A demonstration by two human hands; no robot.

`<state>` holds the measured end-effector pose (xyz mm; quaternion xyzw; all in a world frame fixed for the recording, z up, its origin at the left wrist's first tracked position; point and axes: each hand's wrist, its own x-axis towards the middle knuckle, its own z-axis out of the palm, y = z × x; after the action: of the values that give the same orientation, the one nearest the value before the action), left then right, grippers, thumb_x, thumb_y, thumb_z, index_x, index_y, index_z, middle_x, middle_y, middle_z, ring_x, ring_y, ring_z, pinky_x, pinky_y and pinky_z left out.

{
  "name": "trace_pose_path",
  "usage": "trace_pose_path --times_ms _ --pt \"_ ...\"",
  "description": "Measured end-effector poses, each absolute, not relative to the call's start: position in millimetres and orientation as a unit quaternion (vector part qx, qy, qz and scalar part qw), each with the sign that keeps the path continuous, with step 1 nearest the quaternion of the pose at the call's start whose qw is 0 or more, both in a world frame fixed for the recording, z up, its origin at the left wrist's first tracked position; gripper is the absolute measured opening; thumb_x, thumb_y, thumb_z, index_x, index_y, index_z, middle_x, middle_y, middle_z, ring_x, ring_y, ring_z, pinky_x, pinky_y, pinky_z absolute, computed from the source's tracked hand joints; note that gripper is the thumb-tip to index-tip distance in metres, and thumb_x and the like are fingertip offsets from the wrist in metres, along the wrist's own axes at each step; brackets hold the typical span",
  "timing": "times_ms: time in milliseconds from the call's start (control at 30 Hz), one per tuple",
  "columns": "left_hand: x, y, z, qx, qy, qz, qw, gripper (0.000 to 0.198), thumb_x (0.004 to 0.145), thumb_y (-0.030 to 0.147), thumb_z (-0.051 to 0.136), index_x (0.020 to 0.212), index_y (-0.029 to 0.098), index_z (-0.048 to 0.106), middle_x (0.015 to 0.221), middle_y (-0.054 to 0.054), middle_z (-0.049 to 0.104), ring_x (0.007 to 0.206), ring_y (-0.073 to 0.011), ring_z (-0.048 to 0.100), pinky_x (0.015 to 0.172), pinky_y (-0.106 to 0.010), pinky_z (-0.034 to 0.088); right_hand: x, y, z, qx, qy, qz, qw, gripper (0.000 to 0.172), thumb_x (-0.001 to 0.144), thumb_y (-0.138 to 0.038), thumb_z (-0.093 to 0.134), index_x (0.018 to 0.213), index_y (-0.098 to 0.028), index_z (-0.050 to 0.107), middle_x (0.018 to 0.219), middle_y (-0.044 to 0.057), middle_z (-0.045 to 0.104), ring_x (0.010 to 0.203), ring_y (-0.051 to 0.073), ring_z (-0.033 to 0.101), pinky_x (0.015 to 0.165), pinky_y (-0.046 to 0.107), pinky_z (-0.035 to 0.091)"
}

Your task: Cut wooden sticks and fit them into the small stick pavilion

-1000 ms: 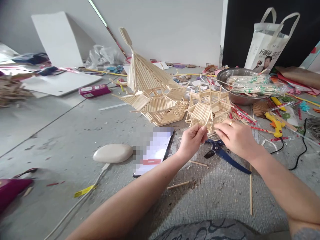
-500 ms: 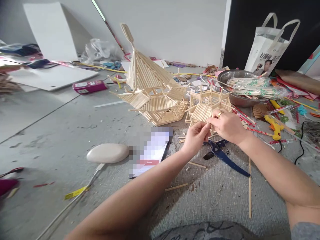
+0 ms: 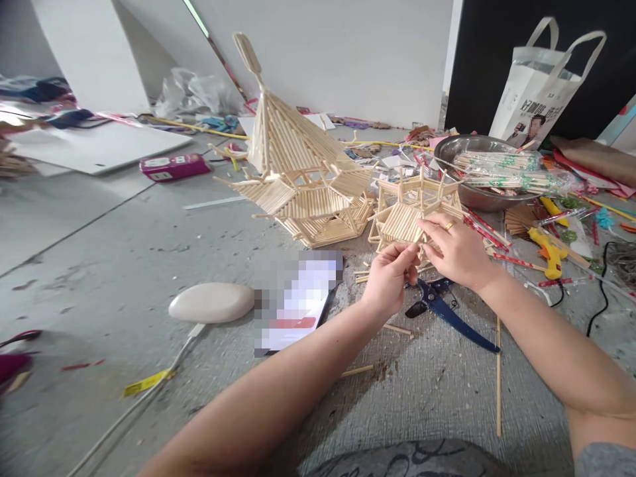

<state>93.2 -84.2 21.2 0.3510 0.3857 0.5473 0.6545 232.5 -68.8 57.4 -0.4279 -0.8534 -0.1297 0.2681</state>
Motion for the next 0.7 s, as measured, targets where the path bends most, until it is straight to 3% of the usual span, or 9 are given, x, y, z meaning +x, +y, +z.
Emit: trace_pose_path --times_ms 167,700 --pt "96.6 -88.5 20.9 0.349 0.394 0.565 0.636 0.024 0.070 0.035 0.063 0.065 0.015 0.051 0.055 0.006 0.051 0.036 -0.0013 0.039 0.036 -0.017 0.027 239.8 -72.8 52.9 -0.439 -0.840 -0.118 0.297 0.030 0.083 -0.025 0.049 0.111 -0.019 0.058 0.105 0.009 0.061 0.099 0.021 0.057 0.085 0.036 0.048" --pt "98.0 -78.8 13.5 0.402 0.395 0.572 0.596 0.024 0.071 0.035 0.063 0.063 0.015 0.052 0.055 0.005 0.051 0.036 -0.0021 0.041 0.036 -0.017 0.030 236.8 -73.2 51.5 -0.396 -0.866 -0.192 0.239 0.027 0.085 -0.019 0.045 0.104 -0.017 0.063 0.095 0.009 0.062 0.085 0.020 0.056 0.075 0.034 0.048"
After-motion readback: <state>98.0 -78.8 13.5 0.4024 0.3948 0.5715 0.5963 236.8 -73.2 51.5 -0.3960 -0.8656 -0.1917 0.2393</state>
